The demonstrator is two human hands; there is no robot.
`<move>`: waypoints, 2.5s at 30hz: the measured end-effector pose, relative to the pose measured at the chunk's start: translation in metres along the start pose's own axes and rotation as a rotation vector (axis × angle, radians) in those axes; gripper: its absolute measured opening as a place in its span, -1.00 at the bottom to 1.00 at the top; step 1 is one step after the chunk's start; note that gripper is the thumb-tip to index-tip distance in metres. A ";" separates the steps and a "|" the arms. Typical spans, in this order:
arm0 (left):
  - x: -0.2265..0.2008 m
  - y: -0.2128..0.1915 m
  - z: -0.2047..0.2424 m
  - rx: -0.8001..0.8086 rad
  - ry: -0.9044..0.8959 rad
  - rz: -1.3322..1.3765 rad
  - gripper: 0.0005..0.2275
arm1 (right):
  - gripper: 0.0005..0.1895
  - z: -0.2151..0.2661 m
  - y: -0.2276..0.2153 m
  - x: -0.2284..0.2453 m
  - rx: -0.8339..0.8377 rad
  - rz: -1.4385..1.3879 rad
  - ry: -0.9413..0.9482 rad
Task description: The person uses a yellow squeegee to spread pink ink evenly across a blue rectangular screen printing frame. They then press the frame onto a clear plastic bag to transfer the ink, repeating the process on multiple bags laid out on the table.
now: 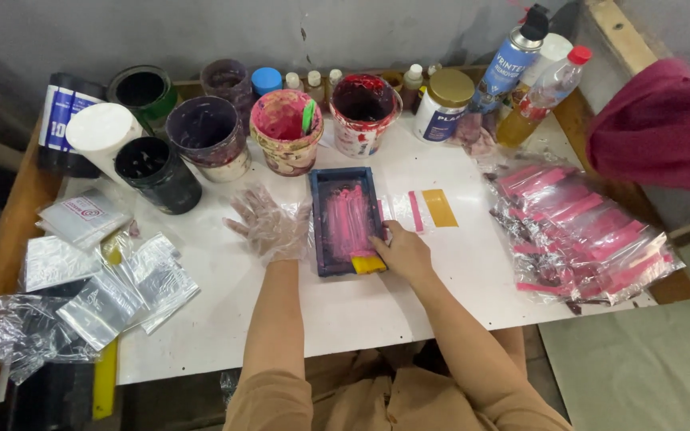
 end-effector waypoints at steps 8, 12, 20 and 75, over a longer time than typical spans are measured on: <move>-0.012 0.007 0.003 -0.310 -0.116 0.136 -0.34 | -0.47 0.003 0.000 0.011 0.060 0.077 0.016; -0.008 0.015 -0.005 -0.253 -0.141 0.066 -0.33 | -0.47 -0.001 0.001 0.011 0.079 0.093 0.025; 0.008 0.003 -0.005 -0.065 -0.010 0.040 -0.02 | -0.50 -0.006 0.007 0.006 0.056 0.093 0.008; 0.313 -0.020 0.041 -0.796 -0.465 1.587 -0.84 | -0.51 0.034 0.064 0.168 0.132 -0.015 -0.403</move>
Point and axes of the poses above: each hand's wrist, its own z-axis away from the middle knuckle, its own y-axis out of the palm, x = y × z, the point moved 1 cm from there along -z, towards the middle knuckle, and after that the axes turned 13 degrees about z, right-handed, at the moved point
